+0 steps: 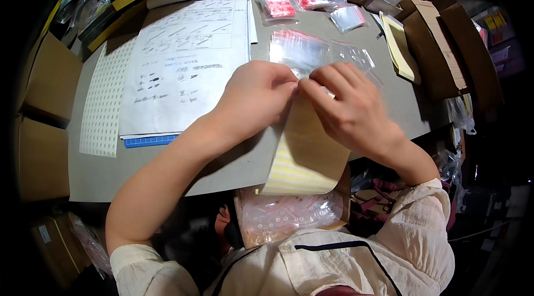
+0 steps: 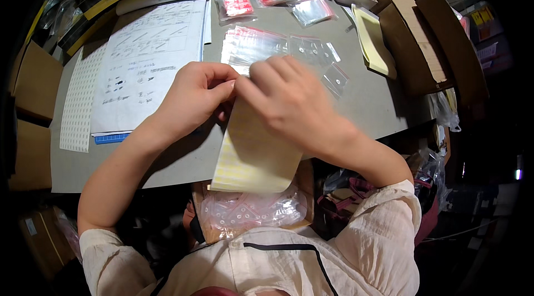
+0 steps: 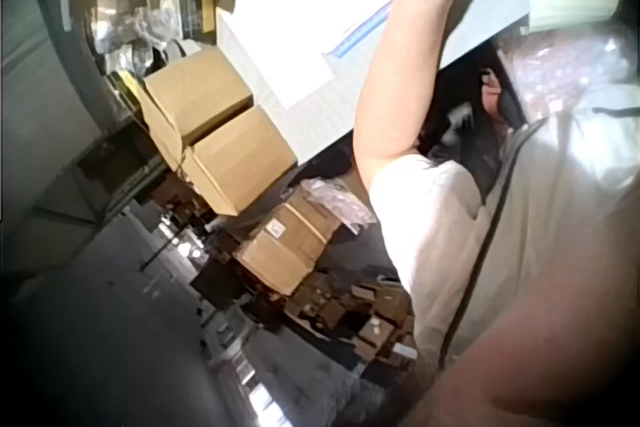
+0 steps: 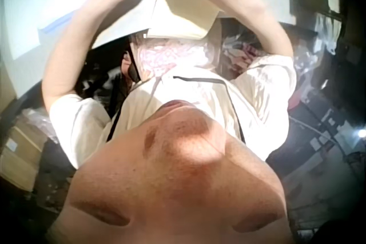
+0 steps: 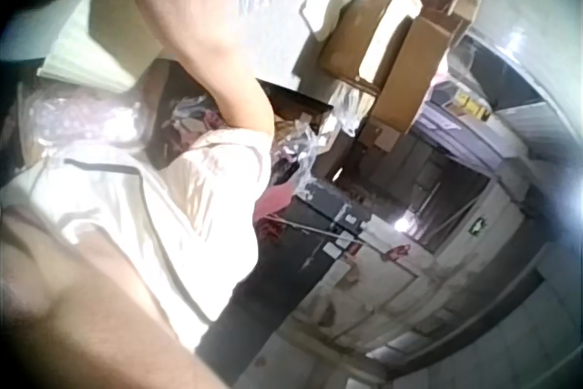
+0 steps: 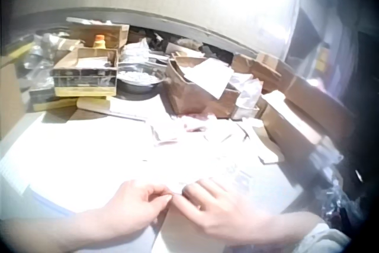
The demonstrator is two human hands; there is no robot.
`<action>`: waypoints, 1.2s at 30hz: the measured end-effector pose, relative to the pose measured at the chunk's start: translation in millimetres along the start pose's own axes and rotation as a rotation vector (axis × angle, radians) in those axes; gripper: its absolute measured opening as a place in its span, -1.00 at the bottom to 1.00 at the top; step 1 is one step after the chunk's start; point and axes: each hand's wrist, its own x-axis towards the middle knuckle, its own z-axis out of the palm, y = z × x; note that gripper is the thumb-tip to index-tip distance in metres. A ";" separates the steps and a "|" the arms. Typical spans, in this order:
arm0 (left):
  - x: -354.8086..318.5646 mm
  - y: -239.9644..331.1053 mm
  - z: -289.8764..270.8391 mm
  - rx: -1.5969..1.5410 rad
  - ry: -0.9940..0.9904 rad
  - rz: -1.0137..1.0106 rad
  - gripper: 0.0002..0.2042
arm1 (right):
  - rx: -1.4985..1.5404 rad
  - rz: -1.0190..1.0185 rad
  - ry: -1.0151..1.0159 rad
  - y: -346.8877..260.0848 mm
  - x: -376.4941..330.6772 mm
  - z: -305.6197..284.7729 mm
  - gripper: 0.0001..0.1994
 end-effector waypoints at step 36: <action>-4.6 1.9 3.7 0.256 0.097 0.146 -0.79 | 0.101 0.647 -0.463 126.8 3.6 34.0 -0.69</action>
